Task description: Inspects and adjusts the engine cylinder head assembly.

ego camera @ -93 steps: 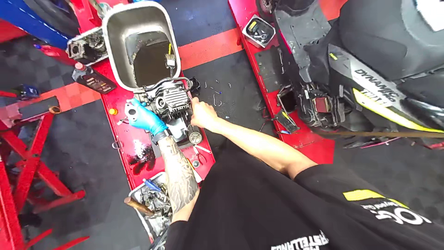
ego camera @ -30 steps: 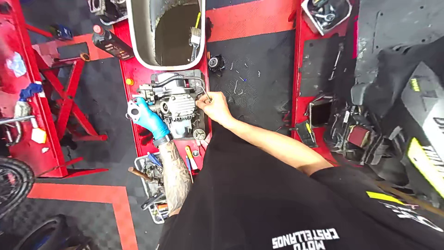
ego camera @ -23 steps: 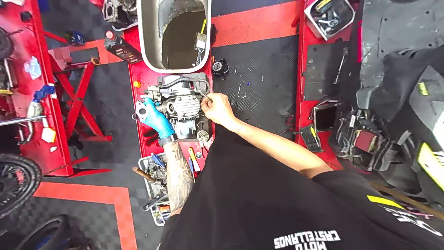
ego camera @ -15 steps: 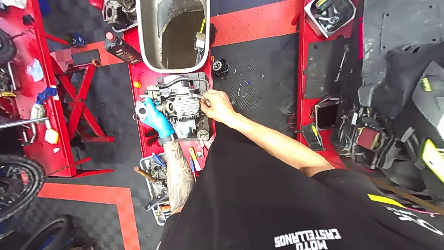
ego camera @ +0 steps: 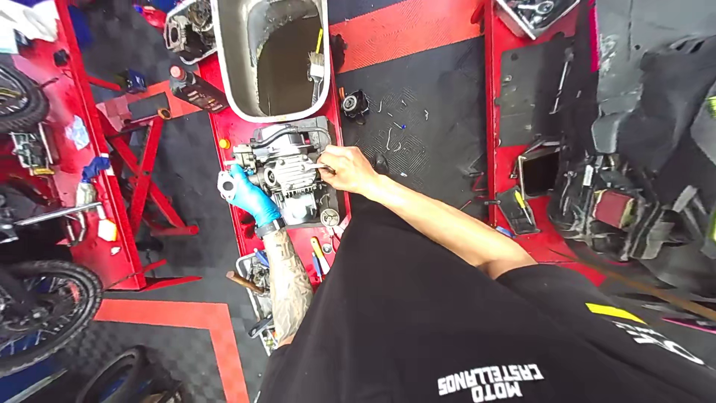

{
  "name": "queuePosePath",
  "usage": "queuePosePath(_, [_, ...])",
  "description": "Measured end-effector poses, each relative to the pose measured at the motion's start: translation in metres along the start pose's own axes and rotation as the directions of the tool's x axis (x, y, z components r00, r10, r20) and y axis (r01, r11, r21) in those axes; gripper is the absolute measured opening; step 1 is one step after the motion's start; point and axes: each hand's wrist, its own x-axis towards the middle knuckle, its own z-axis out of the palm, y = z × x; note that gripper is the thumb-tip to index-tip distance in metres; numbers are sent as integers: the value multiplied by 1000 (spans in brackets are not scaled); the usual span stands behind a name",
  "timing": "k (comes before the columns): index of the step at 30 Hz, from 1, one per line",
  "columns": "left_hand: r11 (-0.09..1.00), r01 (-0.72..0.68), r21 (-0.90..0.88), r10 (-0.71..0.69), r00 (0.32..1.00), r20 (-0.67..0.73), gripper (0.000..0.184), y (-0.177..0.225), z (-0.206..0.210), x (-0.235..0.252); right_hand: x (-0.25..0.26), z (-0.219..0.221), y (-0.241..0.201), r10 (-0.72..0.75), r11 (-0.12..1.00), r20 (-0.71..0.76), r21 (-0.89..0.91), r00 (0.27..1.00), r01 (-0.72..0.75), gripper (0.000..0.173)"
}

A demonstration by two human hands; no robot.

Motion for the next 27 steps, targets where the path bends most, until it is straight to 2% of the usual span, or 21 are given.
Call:
queuePosePath(6, [1000,3,-8,-3,998,61,37,2,0,-1,-6,3,-2,24,1000,-51,3,998,-24,13])
queuePosePath(9, [1000,22,2,-22,1000,16,35,1,1,-1,-6,3,-2,4,1000,-51,-5,999,-4,12])
queuePosePath(20, [1000,8,6,-8,1000,18,33,3,2,-1,-8,5,-1,2,999,-7,-34,1000,-2,17])
queuePosePath(23, [1000,10,12,-11,1000,20,36,3,3,-1,-7,5,-4,68,998,13,-17,998,-68,17])
queuePosePath(27, [999,33,41,-33,999,12,37,4,-2,-7,-5,4,-12,330,929,66,153,942,-337,16])
